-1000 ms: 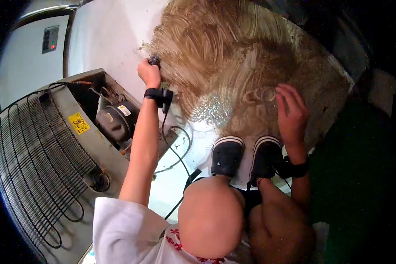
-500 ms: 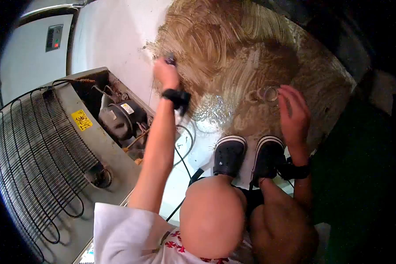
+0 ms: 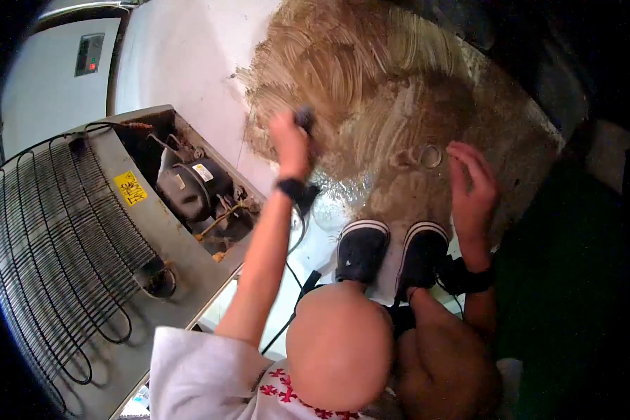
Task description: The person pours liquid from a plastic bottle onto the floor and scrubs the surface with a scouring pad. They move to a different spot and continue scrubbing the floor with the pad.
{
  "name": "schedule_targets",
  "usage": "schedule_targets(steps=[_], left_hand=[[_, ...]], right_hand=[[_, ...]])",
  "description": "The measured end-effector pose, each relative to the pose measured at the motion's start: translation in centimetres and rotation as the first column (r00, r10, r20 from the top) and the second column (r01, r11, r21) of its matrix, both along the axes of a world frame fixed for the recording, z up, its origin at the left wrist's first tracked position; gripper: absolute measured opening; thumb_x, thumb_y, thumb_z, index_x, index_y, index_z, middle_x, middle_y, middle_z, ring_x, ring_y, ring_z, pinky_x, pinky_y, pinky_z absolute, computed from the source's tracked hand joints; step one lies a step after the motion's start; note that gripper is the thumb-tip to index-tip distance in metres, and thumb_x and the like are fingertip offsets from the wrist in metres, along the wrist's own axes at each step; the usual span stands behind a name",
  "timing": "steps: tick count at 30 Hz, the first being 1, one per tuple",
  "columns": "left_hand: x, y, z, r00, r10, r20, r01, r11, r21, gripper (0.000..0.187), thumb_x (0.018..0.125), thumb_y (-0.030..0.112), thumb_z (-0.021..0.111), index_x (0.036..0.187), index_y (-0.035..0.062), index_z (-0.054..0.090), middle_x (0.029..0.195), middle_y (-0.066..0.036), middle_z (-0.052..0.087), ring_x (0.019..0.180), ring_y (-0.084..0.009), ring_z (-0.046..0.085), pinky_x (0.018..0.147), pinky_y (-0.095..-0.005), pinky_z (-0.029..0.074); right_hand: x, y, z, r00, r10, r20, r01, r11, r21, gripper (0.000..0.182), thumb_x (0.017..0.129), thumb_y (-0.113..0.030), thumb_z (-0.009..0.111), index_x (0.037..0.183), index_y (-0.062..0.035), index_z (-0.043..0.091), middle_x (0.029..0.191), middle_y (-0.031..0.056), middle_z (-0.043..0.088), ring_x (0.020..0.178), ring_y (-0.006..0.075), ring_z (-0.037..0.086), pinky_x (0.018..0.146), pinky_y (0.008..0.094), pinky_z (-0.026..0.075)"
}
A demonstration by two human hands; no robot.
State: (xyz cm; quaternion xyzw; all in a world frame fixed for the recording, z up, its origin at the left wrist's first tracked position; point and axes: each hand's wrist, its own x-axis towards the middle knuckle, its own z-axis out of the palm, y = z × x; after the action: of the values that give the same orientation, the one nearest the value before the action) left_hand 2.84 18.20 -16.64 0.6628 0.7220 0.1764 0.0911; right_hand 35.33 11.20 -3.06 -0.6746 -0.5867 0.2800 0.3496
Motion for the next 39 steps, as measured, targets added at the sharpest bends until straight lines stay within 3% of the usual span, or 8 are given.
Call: schedule_targets(steps=[4, 10, 13, 16, 22, 29, 34, 39], left_hand=[[2.4, -2.4, 1.5, 0.994, -0.098, -0.045, 0.096, 0.994, -0.049, 0.025, 0.065, -0.005, 0.054, 0.088, 0.0022, 0.058, 0.090, -0.020, 0.056, 0.085, -0.0396, 0.051, 0.073, -0.0477, 0.042], [-2.7, 9.6, -0.7, 0.996, 0.020, -0.089, -0.009, 0.993, 0.121, 0.008, 0.068, -0.003, 0.052, 0.070, -0.0030, 0.060, 0.071, -0.024, 0.057, 0.068, -0.0407, 0.056, 0.062, -0.0495, 0.043], [2.1, 3.5, 0.5, 0.996, -0.093, 0.000, 0.093, 0.994, -0.058, 0.013, 0.067, -0.004, 0.052, 0.077, -0.0026, 0.060, 0.081, -0.025, 0.058, 0.080, -0.0411, 0.054, 0.068, -0.0481, 0.043], [5.2, -3.6, 2.2, 0.987, -0.159, -0.015, 0.160, 0.983, 0.088, 0.021, 0.064, -0.006, 0.054, 0.084, -0.0002, 0.059, 0.088, -0.019, 0.059, 0.090, -0.0398, 0.052, 0.077, -0.0481, 0.042], [-5.7, 1.9, 0.9, 0.942, 0.322, -0.091, -0.325, 0.946, -0.020, 0.019, 0.068, -0.003, 0.052, 0.084, -0.0041, 0.063, 0.072, -0.026, 0.058, 0.071, -0.0434, 0.058, 0.065, -0.0469, 0.046], [-1.5, -2.6, 0.5, 0.938, 0.327, -0.117, -0.318, 0.944, 0.092, 0.020, 0.064, -0.006, 0.051, 0.081, -0.0057, 0.062, 0.078, -0.027, 0.059, 0.077, -0.0459, 0.055, 0.072, -0.0505, 0.044], [-8.1, 4.2, 0.4, 0.904, 0.337, -0.262, -0.339, 0.940, 0.041, 0.015, 0.067, 0.000, 0.051, 0.075, -0.0058, 0.062, 0.072, -0.028, 0.059, 0.073, -0.0453, 0.057, 0.069, -0.0511, 0.045], [-7.4, -0.6, -1.1, 0.919, 0.374, -0.125, -0.371, 0.928, 0.044, 0.018, 0.065, 0.000, 0.053, 0.079, -0.0038, 0.064, 0.076, -0.028, 0.060, 0.076, -0.0458, 0.057, 0.073, -0.0515, 0.044]], right_hand=[[-1.0, 0.2, 0.3, 1.000, 0.019, -0.017, -0.019, 0.999, -0.033, 0.013, 0.085, -0.007, 0.060, 0.098, -0.0028, 0.065, 0.106, 0.0112, 0.064, 0.099, 0.0264, 0.061, 0.087, 0.0330, 0.047], [-0.3, -0.8, 0.0, 1.000, 0.003, 0.018, -0.002, 1.000, -0.027, 0.014, 0.085, -0.006, 0.060, 0.098, -0.0032, 0.065, 0.105, 0.0112, 0.064, 0.099, 0.0269, 0.061, 0.088, 0.0340, 0.047], [0.3, -0.4, -0.2, 1.000, 0.003, 0.012, -0.003, 1.000, 0.002, 0.014, 0.085, -0.006, 0.061, 0.098, -0.0027, 0.065, 0.105, 0.0115, 0.064, 0.099, 0.0273, 0.061, 0.088, 0.0345, 0.047], [0.0, -0.6, -0.2, 0.999, 0.011, 0.030, -0.011, 1.000, 0.000, 0.014, 0.085, -0.006, 0.060, 0.098, -0.0022, 0.064, 0.105, 0.0116, 0.064, 0.099, 0.0273, 0.061, 0.088, 0.0346, 0.047], [0.4, -0.9, 0.3, 1.000, -0.011, 0.017, 0.012, 1.000, -0.016, 0.012, 0.086, -0.006, 0.060, 0.097, -0.0023, 0.065, 0.103, 0.0111, 0.065, 0.099, 0.0271, 0.061, 0.088, 0.0346, 0.047], [0.3, -0.1, -0.1, 1.000, 0.004, 0.010, -0.003, 1.000, -0.020, 0.013, 0.086, -0.006, 0.060, 0.098, -0.0029, 0.064, 0.103, 0.0109, 0.065, 0.099, 0.0271, 0.061, 0.088, 0.0347, 0.047], [-0.1, 0.6, 0.1, 1.000, 0.006, -0.028, -0.007, 1.000, -0.024, 0.012, 0.086, -0.006, 0.059, 0.096, -0.0028, 0.065, 0.104, 0.0112, 0.065, 0.100, 0.0270, 0.061, 0.089, 0.0348, 0.047], [0.2, 0.7, -0.4, 0.999, 0.004, -0.034, -0.004, 1.000, -0.021, 0.013, 0.086, -0.008, 0.060, 0.098, -0.0030, 0.064, 0.105, 0.0112, 0.064, 0.100, 0.0271, 0.061, 0.089, 0.0348, 0.046]])
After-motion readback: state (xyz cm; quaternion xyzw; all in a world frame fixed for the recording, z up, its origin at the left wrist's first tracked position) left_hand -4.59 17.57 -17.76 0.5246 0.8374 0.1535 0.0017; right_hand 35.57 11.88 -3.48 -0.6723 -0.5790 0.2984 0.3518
